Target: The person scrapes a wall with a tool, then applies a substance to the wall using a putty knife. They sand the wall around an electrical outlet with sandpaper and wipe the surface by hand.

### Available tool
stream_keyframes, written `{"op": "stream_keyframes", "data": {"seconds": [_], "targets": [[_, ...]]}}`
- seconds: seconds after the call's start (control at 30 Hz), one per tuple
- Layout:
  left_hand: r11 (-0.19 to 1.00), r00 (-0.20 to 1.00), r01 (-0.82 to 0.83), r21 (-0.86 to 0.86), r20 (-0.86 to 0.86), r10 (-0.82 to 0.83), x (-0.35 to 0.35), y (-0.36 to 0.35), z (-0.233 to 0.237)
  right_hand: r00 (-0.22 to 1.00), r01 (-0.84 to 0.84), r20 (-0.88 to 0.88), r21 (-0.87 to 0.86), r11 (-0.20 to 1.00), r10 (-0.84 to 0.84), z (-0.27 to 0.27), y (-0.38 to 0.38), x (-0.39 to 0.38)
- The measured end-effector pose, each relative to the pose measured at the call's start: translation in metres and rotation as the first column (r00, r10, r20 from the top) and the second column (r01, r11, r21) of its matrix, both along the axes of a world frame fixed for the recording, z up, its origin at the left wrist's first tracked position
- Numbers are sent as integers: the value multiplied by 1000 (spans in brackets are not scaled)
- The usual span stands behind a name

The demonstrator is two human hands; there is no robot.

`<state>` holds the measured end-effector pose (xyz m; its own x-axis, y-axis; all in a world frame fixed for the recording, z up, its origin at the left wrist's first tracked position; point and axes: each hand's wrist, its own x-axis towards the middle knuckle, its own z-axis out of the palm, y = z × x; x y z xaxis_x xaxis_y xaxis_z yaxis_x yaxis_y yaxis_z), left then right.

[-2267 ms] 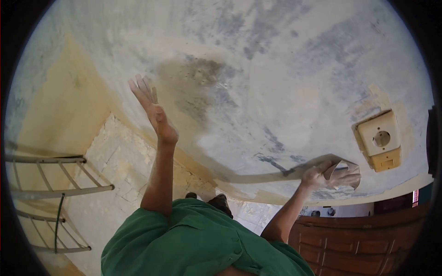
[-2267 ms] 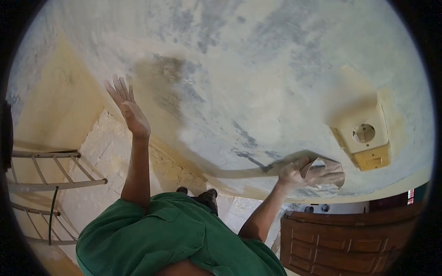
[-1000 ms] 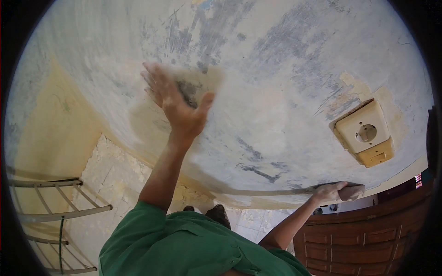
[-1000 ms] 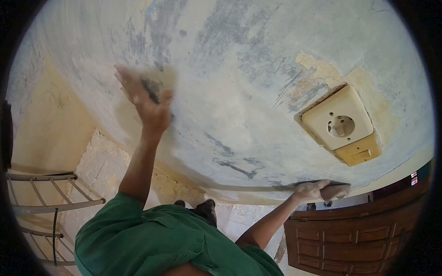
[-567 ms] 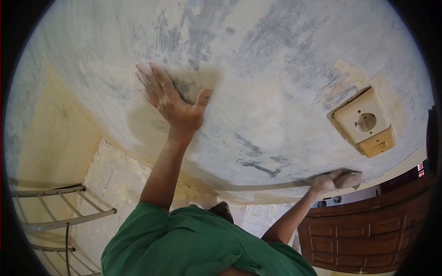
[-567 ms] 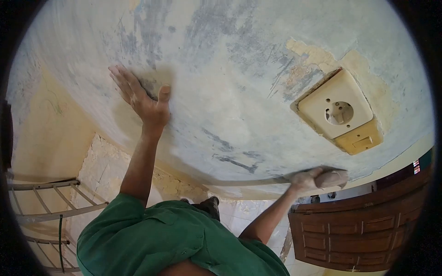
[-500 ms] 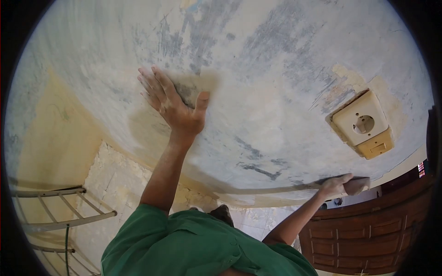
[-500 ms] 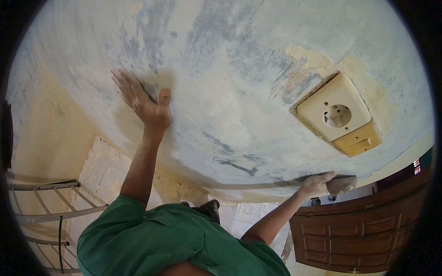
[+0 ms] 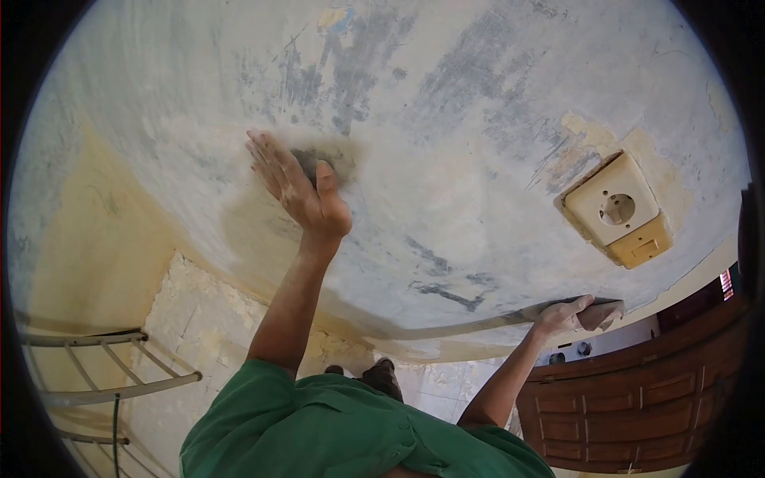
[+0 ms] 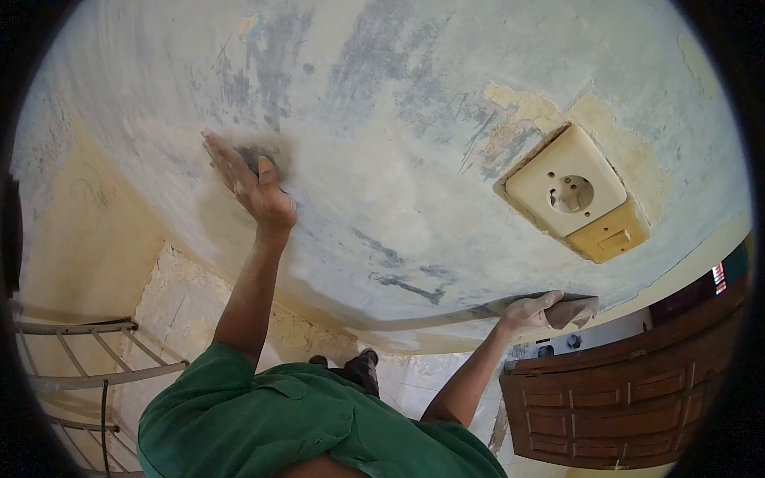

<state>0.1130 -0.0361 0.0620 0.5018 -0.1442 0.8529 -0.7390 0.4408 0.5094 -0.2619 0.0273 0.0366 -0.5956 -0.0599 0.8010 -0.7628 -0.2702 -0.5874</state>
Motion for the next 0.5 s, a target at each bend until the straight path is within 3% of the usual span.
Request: {"op": "stream_keyframes", "data": {"seconds": [0.03, 0.07, 0.17, 0.2, 0.23, 0.3, 0.5], "targets": [[1000, 1000, -3, -13, 7, 3, 1, 0, -1, 996, -23, 82, 9, 1000, 22, 3, -1, 2], [1000, 1000, -7, -26, 14, 7, 2, 0, -2, 996, -74, -61, -142, 987, 66, -6, -11, -7], [992, 999, 45, -119, 21, -42, 6, 0, -9, 986, -99, -150, -170, 980, 73, -19, -11, 29], [992, 999, 43, -119, 20, -41, 6, 0, -9, 896, 271, -366, 1, 963, -252, -17, 2, 33], [991, 999, 31, -128, 11, -30, 6, -1, -9, 896, 271, -366, 1, 963, -252, -20, 0, 38], [992, 1000, 24, -124, -1, -24, 4, -1, -10, 982, 13, -188, -63, 998, -24, -26, -2, 41], [993, 997, -6, -116, 81, 16, 5, -1, -14, 920, 184, -337, -73, 980, -198, -16, -1, 25]]}}
